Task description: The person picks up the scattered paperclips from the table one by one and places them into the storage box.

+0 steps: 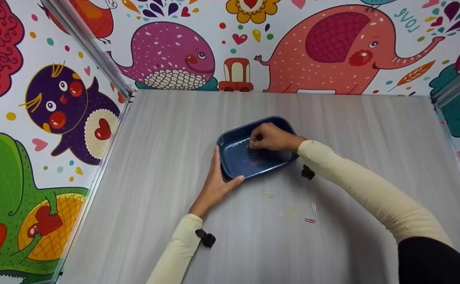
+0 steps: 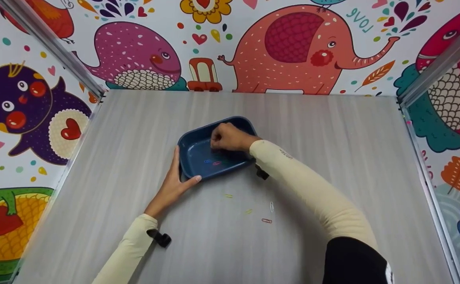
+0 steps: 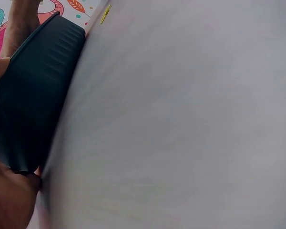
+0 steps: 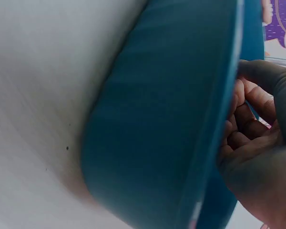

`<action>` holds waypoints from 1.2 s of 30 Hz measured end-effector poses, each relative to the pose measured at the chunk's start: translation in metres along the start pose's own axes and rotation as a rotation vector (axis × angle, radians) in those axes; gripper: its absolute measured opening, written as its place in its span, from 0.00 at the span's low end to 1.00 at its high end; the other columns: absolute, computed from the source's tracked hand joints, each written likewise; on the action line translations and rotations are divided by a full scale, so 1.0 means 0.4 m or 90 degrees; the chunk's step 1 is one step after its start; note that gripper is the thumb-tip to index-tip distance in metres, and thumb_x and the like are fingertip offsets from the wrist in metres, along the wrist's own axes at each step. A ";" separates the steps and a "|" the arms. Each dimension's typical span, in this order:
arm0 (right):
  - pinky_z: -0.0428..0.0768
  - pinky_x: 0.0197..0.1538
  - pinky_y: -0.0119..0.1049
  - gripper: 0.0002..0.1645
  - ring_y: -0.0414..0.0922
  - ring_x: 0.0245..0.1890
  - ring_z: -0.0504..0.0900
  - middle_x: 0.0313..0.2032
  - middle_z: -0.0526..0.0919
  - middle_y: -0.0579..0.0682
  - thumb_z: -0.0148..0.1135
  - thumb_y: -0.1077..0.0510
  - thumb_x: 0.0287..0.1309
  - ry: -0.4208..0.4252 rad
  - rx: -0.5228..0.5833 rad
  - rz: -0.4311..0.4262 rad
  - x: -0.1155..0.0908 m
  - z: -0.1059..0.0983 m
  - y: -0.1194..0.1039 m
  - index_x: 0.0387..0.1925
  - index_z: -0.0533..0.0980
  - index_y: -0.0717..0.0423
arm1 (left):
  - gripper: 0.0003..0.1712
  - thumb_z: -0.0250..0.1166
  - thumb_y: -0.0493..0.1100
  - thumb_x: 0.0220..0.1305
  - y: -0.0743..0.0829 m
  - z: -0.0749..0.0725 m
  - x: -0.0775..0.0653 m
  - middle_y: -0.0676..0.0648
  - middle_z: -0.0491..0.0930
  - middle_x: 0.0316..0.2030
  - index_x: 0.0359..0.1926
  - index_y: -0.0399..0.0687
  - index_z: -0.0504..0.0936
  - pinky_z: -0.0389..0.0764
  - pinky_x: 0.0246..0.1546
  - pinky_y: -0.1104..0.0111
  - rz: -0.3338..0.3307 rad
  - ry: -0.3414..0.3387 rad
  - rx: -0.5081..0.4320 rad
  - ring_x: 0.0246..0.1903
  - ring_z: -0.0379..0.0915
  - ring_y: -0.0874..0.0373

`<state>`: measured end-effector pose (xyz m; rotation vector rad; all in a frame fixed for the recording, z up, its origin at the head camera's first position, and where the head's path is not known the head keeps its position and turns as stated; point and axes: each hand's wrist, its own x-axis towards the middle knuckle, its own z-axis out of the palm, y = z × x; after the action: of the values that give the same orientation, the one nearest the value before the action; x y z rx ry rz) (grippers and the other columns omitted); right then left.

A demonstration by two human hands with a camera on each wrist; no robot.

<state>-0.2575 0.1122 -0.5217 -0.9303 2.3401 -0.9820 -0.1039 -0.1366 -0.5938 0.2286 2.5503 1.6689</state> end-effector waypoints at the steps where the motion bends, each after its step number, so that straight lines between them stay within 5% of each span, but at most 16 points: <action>1: 0.81 0.45 0.37 0.05 0.43 0.37 0.80 0.37 0.88 0.49 0.70 0.63 0.73 0.008 0.000 -0.005 -0.006 0.000 -0.002 0.43 0.90 0.59 | 0.75 0.76 0.65 0.68 0.000 -0.001 0.000 0.45 0.30 0.90 0.90 0.53 0.29 0.45 0.84 0.46 0.000 0.001 0.000 0.88 0.31 0.49; 14: 0.84 0.48 0.40 0.06 0.45 0.40 0.82 0.43 0.90 0.51 0.74 0.64 0.71 0.121 0.011 -0.056 -0.085 0.017 -0.002 0.46 0.89 0.62 | 0.76 0.77 0.64 0.66 0.001 -0.002 -0.002 0.45 0.30 0.90 0.90 0.54 0.28 0.44 0.84 0.45 -0.006 0.006 -0.015 0.88 0.31 0.47; 22: 0.82 0.48 0.40 0.04 0.44 0.41 0.82 0.40 0.89 0.49 0.75 0.64 0.69 0.152 0.019 -0.043 -0.131 0.028 0.001 0.43 0.89 0.61 | 0.76 0.77 0.64 0.66 -0.001 0.000 0.000 0.44 0.31 0.90 0.90 0.52 0.29 0.44 0.85 0.47 0.000 0.012 -0.004 0.88 0.32 0.48; 36: 0.84 0.50 0.58 0.04 0.49 0.43 0.82 0.40 0.88 0.49 0.76 0.65 0.68 0.192 0.027 -0.084 -0.221 0.081 -0.015 0.42 0.89 0.62 | 0.75 0.77 0.64 0.67 0.000 0.004 0.000 0.45 0.31 0.90 0.91 0.54 0.29 0.43 0.84 0.44 -0.009 0.008 -0.012 0.88 0.31 0.48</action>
<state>-0.1755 0.1582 -0.5268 -0.9888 2.5137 -1.2997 -0.1036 -0.1354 -0.5945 0.1990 2.5371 1.6937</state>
